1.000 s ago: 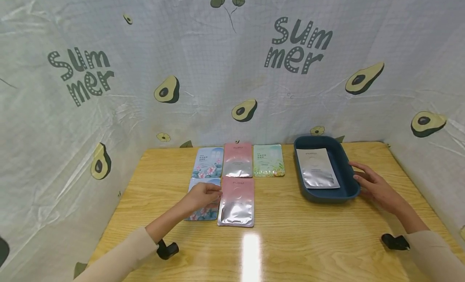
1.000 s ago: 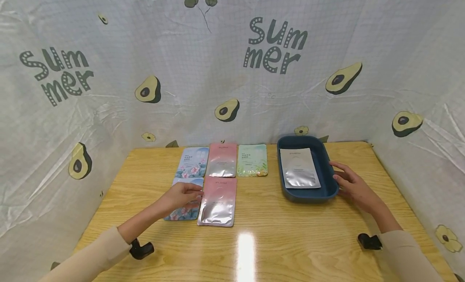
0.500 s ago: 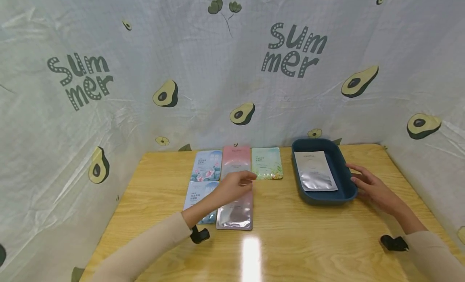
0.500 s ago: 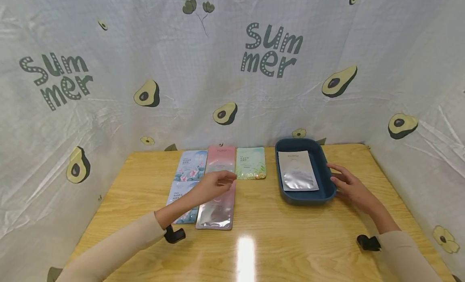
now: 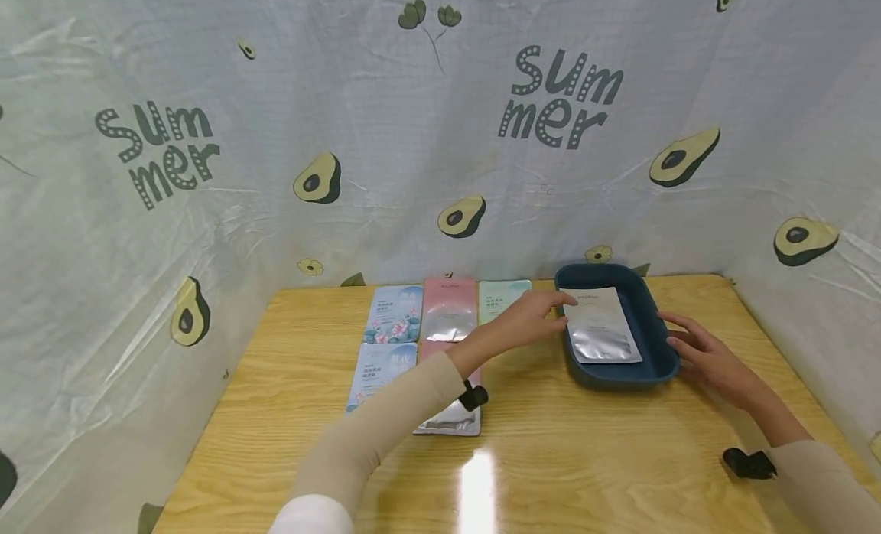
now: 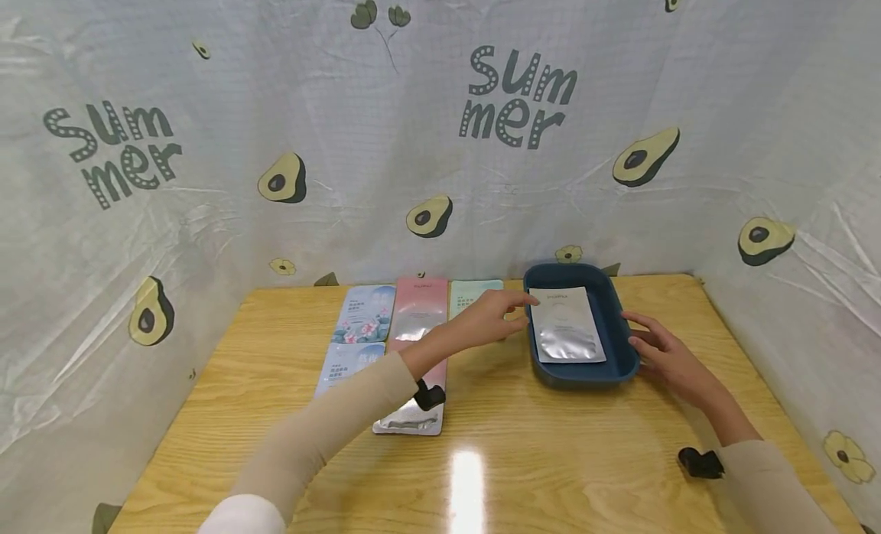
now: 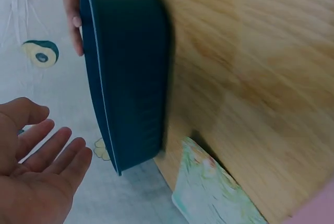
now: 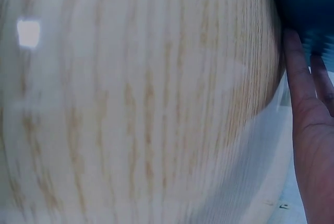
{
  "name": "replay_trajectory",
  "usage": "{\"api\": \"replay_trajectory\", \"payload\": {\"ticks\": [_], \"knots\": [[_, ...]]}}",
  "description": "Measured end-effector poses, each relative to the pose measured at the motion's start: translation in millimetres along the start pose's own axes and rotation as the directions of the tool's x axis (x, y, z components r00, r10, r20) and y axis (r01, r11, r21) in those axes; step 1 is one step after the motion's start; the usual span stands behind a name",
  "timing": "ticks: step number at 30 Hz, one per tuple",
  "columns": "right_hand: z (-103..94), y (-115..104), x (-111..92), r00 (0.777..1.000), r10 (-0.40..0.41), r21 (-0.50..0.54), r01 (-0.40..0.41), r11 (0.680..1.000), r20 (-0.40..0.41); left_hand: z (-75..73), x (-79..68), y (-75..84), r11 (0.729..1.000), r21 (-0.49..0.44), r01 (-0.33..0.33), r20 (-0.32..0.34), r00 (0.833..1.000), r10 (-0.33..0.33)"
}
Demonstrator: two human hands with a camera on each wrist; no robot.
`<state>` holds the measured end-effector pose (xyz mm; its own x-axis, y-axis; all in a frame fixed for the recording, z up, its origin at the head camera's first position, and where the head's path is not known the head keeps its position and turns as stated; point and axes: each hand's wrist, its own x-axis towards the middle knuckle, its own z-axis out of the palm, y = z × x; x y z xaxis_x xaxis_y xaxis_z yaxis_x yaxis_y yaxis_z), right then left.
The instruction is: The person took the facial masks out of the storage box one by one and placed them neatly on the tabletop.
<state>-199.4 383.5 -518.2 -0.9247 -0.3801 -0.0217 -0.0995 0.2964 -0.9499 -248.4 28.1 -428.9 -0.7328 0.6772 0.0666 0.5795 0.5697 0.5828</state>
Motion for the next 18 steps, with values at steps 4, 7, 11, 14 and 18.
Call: {"api": "replay_trajectory", "payload": {"ticks": [4, 7, 11, 14, 18], "knots": [[0.3, -2.0, -1.5, 1.0, 0.019, -0.02, -0.019, 1.0, -0.006, 4.8, 29.3, 5.9, 1.0, 0.006, -0.022, 0.025, 0.999, 0.022], [-0.6, -4.5, -2.1, 1.0, 0.026, -0.023, -0.026, 0.999, 0.001, 7.8, 48.6, 9.6, 0.999, -0.009, -0.032, 0.008, 0.999, 0.032], [-1.8, -8.2, -2.4, 1.0, 0.03, -0.031, -0.03, 0.999, 0.003, 10.5, 68.8, 12.1, 1.0, -0.022, -0.014, -0.02, 1.0, 0.014], [-1.7, -9.3, -3.0, 0.999, 0.032, -0.039, -0.033, 0.999, -0.009, 12.6, 81.9, 10.4, 1.0, 0.005, 0.005, -0.004, 1.0, -0.005], [0.6, -7.8, -3.8, 1.0, 0.023, -0.043, -0.024, 0.999, -0.008, 16.0, 98.5, 3.5, 0.995, 0.094, 0.027, 0.063, 0.997, -0.033]]}}
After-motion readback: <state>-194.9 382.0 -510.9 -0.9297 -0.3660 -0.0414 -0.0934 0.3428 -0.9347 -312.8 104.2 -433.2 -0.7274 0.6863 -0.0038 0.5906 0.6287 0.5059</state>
